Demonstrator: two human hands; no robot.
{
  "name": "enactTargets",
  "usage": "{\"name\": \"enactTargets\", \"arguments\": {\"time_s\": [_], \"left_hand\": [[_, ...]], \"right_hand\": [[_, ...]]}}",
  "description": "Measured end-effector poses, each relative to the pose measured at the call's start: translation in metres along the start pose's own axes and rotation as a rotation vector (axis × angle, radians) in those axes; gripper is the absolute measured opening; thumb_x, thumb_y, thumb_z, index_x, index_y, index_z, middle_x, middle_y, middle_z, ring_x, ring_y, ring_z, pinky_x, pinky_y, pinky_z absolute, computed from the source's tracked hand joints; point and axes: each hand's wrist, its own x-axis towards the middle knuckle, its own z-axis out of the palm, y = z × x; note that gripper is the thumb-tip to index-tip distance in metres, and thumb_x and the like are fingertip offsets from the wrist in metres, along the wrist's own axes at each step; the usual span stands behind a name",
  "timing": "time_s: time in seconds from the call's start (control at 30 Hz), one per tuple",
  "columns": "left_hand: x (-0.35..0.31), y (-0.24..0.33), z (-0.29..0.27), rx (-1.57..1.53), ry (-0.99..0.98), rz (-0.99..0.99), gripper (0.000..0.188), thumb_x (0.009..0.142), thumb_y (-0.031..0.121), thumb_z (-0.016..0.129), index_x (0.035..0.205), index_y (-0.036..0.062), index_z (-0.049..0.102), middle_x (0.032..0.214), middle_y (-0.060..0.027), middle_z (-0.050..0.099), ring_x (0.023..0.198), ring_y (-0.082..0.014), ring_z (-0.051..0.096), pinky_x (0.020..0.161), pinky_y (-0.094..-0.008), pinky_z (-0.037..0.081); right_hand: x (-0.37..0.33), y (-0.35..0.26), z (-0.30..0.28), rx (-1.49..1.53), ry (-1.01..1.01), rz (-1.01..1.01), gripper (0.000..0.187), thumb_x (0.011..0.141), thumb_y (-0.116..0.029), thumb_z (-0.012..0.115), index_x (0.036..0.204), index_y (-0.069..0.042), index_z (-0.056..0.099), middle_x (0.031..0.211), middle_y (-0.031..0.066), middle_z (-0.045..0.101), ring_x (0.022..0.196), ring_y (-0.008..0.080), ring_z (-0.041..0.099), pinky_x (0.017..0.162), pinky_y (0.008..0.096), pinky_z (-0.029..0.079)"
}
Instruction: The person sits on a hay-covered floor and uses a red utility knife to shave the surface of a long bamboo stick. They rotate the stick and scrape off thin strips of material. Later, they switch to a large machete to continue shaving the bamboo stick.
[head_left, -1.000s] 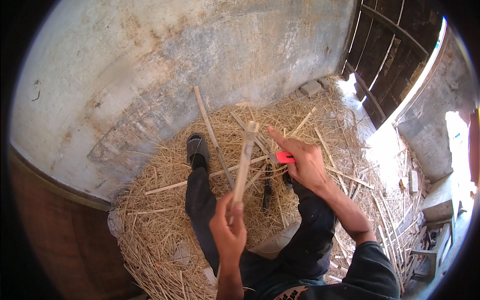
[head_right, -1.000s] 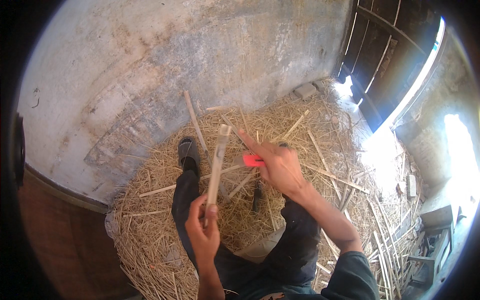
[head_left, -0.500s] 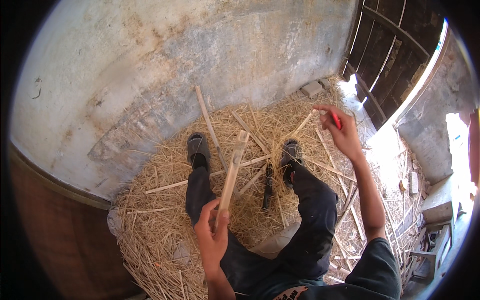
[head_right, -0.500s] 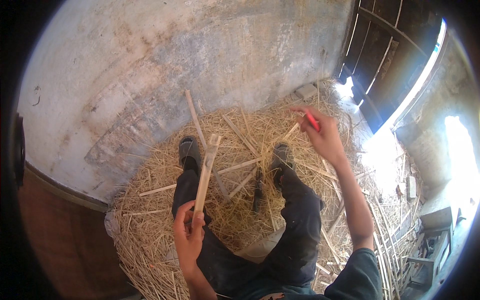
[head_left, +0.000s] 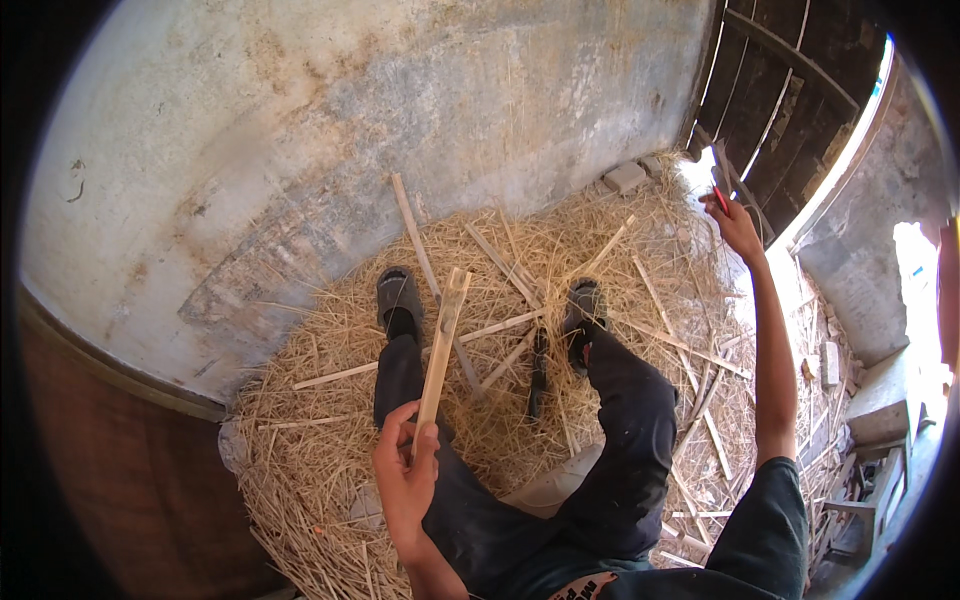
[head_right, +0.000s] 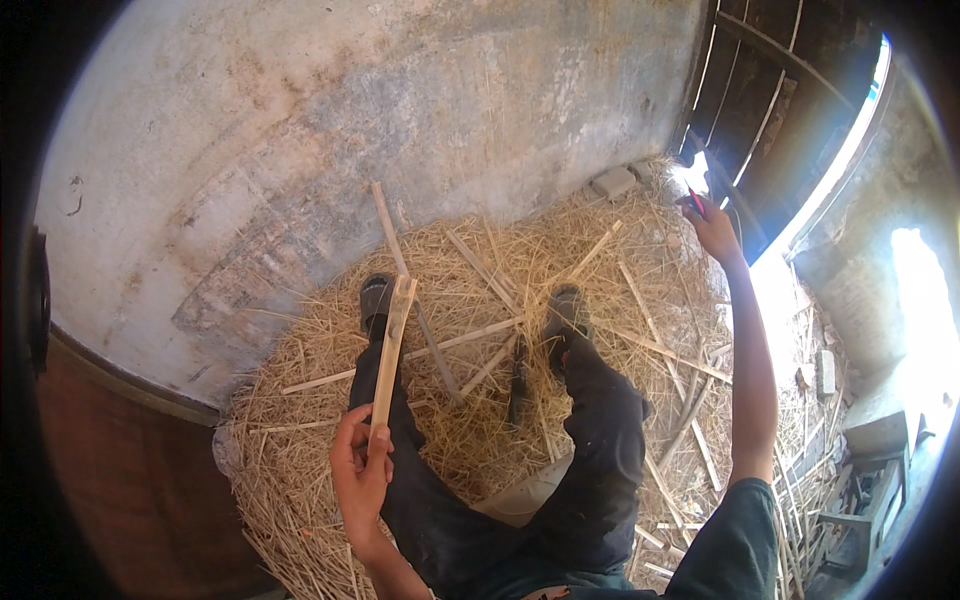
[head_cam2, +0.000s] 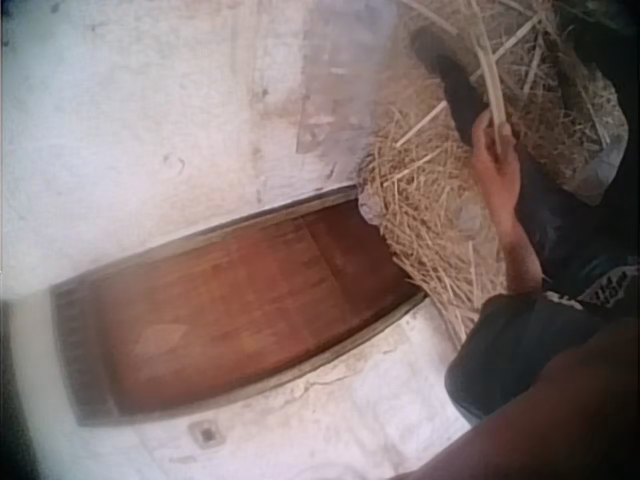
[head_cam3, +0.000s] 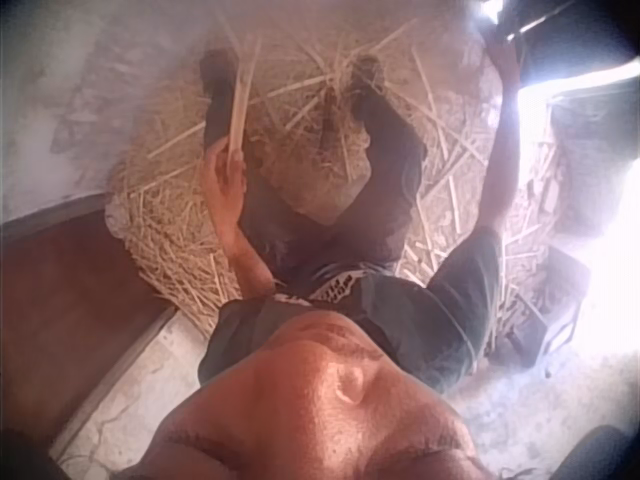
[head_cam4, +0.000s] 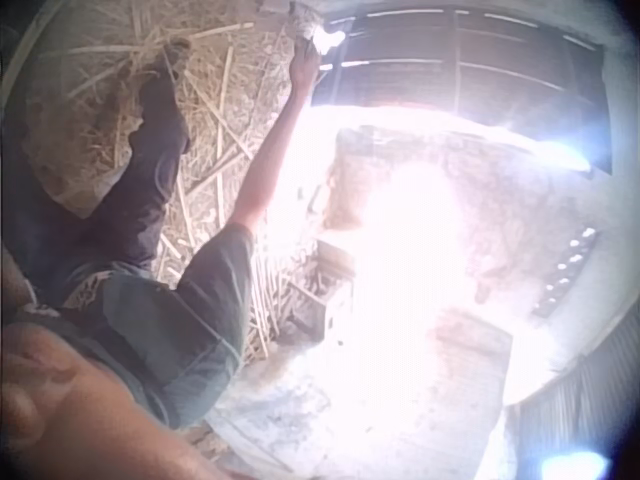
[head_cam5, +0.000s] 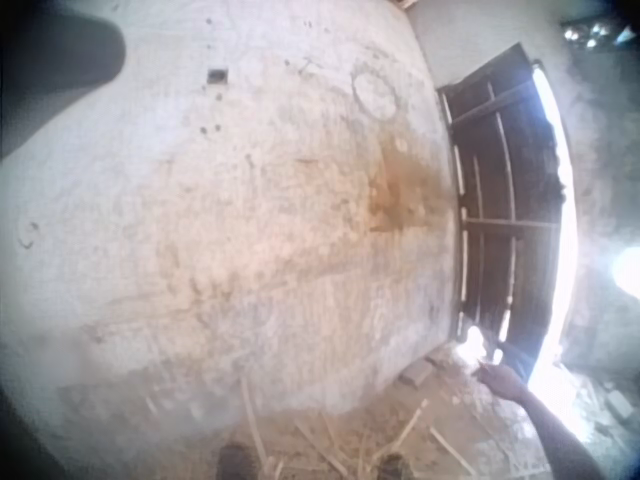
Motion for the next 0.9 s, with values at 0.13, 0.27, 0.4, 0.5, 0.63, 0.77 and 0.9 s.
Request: {"name": "enactTargets", "arguments": {"time_s": [0.13,0.27,0.4,0.5,0.63,0.77,0.9], "left_hand": [[-0.001,-0.002,-0.002,0.003,0.007,-0.005,0.03,0.108,0.01,0.064,0.137,0.0024,0.061,0.078,-0.0015,0.06,0.056,-0.0031,0.048,0.046,-0.0225,0.039],[0.001,-0.005,-0.003,0.004,-0.018,0.016,0.03,0.108,0.01,0.064,0.136,0.0019,0.061,0.077,-0.0015,0.059,0.054,-0.0029,0.048,0.045,-0.0221,0.038],[0.0,-0.004,-0.004,-0.017,0.004,0.004,0.03,0.107,0.015,0.068,0.134,0.0024,0.064,0.075,-0.0004,0.059,0.055,-0.0025,0.049,0.046,-0.0219,0.037],[-0.003,-0.003,-0.007,0.031,-0.001,0.013,0.03,0.108,0.012,0.064,0.136,0.0019,0.061,0.077,-0.0014,0.059,0.053,-0.0029,0.047,0.044,-0.0222,0.038],[-0.002,-0.002,0.0,0.007,-0.025,0.023,0.03,0.108,0.013,0.065,0.136,0.0018,0.062,0.079,-0.0022,0.06,0.052,-0.0033,0.048,0.044,-0.0225,0.039],[0.002,0.001,0.012,0.01,-0.09,0.053,0.032,0.108,0.016,0.065,0.136,0.0007,0.061,0.08,-0.0029,0.062,0.052,-0.0038,0.05,0.045,-0.0228,0.041],[0.0,0.007,0.027,-0.049,-0.141,0.053,0.033,0.109,0.017,0.065,0.135,-0.0011,0.062,0.081,-0.0036,0.063,0.052,-0.004,0.051,0.045,-0.023,0.042]], "right_hand": [[-0.012,0.037,-0.01,0.072,-0.262,0.52,0.043,0.109,-0.038,0.059,0.14,-0.008,0.063,0.135,0.0109,0.066,0.082,0.018,0.076,0.051,0.0287,0.047],[-0.037,0.086,-0.022,0.171,-0.333,0.716,0.058,0.109,-0.044,0.057,0.159,-0.017,0.045,0.16,0.0179,0.047,0.079,0.0292,0.08,0.053,0.0302,0.056],[-0.056,0.081,-0.015,0.31,-0.463,0.776,0.063,0.11,-0.043,0.055,0.164,-0.017,0.037,0.161,0.0229,0.047,0.075,0.0307,0.079,0.059,0.0311,0.065],[-0.058,0.028,-0.013,0.471,-0.511,0.695,0.058,0.111,-0.041,0.055,0.158,-0.007,0.046,0.14,0.0188,0.067,0.065,0.0165,0.074,0.051,0.0224,0.055],[-0.055,-0.028,-0.003,0.446,-0.229,0.567,0.042,0.109,-0.034,0.058,0.14,-0.006,0.065,0.109,0.0055,0.075,0.047,0.0031,0.038,0.045,0.0202,0.032],[-0.059,-0.092,0.019,0.669,-0.135,0.45,0.045,0.107,-0.036,0.064,0.141,-0.007,0.066,0.093,0.0017,0.071,0.049,0.0022,0.04,0.042,0.0227,0.029],[-0.087,-0.212,0.044,0.841,-0.215,0.338,0.046,0.108,-0.034,0.063,0.142,-0.004,0.064,0.103,0.0039,0.077,0.049,0.0009,0.038,0.043,0.0215,0.029]]}}
